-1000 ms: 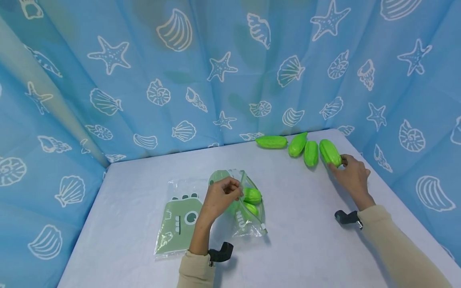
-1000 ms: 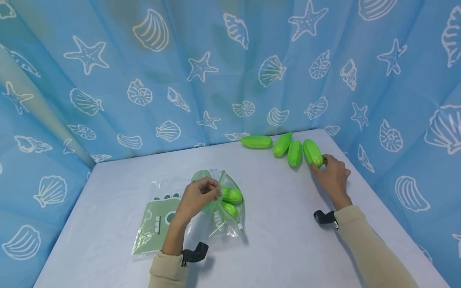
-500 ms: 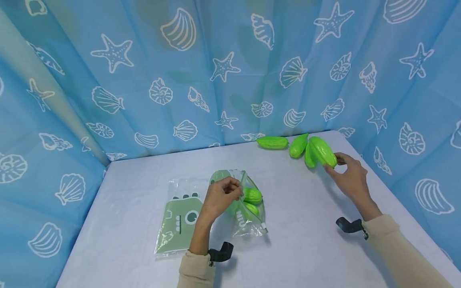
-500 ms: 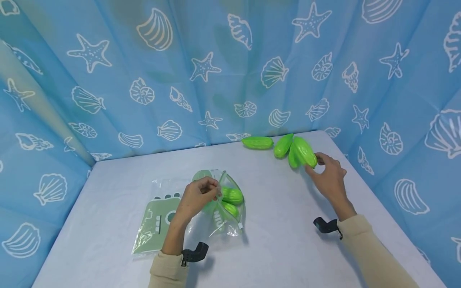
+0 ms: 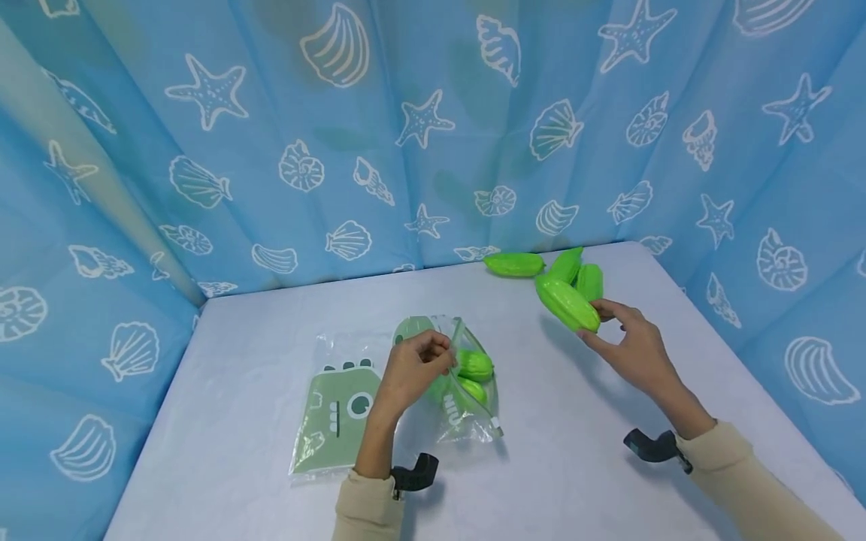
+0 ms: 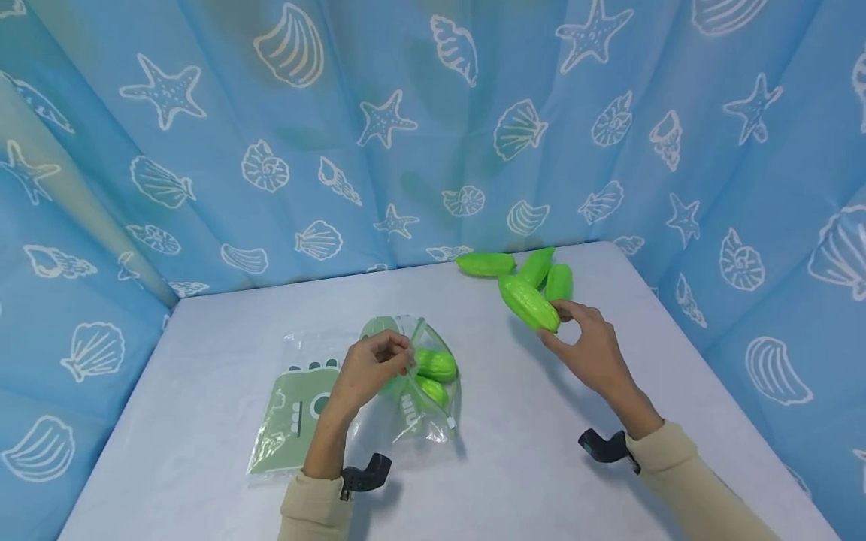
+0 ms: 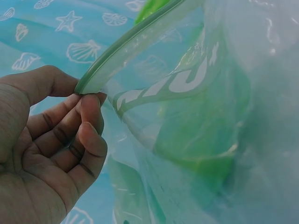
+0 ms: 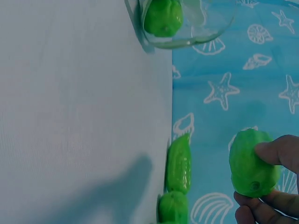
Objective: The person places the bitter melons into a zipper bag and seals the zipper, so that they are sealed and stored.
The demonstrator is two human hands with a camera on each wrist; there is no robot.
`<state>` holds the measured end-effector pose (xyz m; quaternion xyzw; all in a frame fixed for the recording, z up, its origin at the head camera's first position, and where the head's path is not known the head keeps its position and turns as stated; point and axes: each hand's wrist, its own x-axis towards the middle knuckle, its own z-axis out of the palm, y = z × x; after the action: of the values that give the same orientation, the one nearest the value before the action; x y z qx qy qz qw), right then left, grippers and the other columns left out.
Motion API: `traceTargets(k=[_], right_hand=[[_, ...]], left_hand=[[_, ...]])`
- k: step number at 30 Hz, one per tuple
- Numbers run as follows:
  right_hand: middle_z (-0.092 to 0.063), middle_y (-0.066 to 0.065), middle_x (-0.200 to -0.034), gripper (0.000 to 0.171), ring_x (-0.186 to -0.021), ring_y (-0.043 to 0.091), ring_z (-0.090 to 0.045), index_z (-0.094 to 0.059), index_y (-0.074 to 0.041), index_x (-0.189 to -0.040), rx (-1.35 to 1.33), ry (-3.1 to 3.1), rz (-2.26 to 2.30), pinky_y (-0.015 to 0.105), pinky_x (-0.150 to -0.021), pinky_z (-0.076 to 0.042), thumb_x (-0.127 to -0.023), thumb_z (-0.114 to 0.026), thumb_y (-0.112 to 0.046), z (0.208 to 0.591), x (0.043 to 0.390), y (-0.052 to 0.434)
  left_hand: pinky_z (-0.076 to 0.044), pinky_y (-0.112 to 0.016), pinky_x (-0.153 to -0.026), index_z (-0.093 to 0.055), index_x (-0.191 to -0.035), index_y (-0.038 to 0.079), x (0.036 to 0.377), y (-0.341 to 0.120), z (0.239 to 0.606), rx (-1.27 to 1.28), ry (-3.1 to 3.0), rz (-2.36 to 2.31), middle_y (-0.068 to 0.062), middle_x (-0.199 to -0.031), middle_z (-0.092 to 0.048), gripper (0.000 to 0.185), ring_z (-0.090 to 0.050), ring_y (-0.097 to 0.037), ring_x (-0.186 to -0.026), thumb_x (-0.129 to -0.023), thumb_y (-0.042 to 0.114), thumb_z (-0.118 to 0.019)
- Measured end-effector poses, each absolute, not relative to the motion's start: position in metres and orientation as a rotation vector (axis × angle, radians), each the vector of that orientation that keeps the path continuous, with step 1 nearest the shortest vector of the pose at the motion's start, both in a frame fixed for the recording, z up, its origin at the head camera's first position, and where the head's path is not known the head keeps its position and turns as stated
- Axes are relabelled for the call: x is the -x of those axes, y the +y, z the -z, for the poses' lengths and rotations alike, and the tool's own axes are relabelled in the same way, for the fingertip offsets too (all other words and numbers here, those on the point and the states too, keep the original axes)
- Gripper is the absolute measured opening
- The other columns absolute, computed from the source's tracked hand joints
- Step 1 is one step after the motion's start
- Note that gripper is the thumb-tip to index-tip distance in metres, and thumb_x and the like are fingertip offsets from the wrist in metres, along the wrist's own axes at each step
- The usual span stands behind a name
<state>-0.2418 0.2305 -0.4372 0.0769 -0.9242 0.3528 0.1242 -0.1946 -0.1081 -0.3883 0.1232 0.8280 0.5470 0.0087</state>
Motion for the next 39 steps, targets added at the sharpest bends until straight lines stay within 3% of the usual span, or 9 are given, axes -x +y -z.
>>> traceTargets(k=[17,24,31,39], right_hand=[[-0.056,-0.002,-0.105,0.052,-0.098,0.016,-0.048,-0.053,-0.017,-0.124,-0.526,-2.726,-1.031,0.045,-0.081,-0.040,-0.080,-0.070,-0.038,0.444,0.227,0.204],[-0.057,-0.005,-0.106,0.050,-0.098,0.020,-0.051,-0.054,-0.020,-0.123,-0.605,-2.773,-1.055,0.044,-0.081,-0.042,-0.080,-0.069,-0.041,0.452,0.217,0.197],[-0.055,-0.010,-0.107,0.047,-0.099,0.013,-0.050,-0.054,-0.025,-0.122,-0.782,-2.770,-1.068,0.043,-0.083,-0.045,-0.080,-0.070,-0.038,0.454,0.219,0.180],[-0.055,-0.012,-0.108,0.047,-0.099,0.014,-0.051,-0.054,-0.023,-0.122,-0.879,-2.737,-1.042,0.041,-0.082,-0.045,-0.080,-0.071,-0.033,0.448,0.223,0.159]], left_hand=[[-0.048,-0.026,-0.062,-0.063,-0.097,-0.001,0.194,-0.108,0.385,-0.371,2.605,-1.726,-0.015,-0.082,-0.065,0.014,-0.063,-0.032,-0.072,-0.088,0.008,-0.060],[-0.049,-0.027,-0.064,-0.063,-0.098,-0.002,0.190,-0.108,0.392,-0.362,2.580,-1.727,-0.016,-0.083,-0.065,0.014,-0.063,-0.032,-0.073,-0.089,0.008,-0.059],[-0.048,-0.026,-0.062,-0.063,-0.098,-0.001,0.193,-0.110,0.392,-0.407,2.592,-1.751,-0.016,-0.082,-0.065,0.014,-0.063,-0.034,-0.071,-0.089,0.009,-0.058],[-0.049,-0.027,-0.063,-0.063,-0.099,0.000,0.200,-0.109,0.399,-0.390,2.591,-1.726,-0.015,-0.083,-0.065,0.014,-0.063,-0.032,-0.072,-0.089,0.009,-0.059]])
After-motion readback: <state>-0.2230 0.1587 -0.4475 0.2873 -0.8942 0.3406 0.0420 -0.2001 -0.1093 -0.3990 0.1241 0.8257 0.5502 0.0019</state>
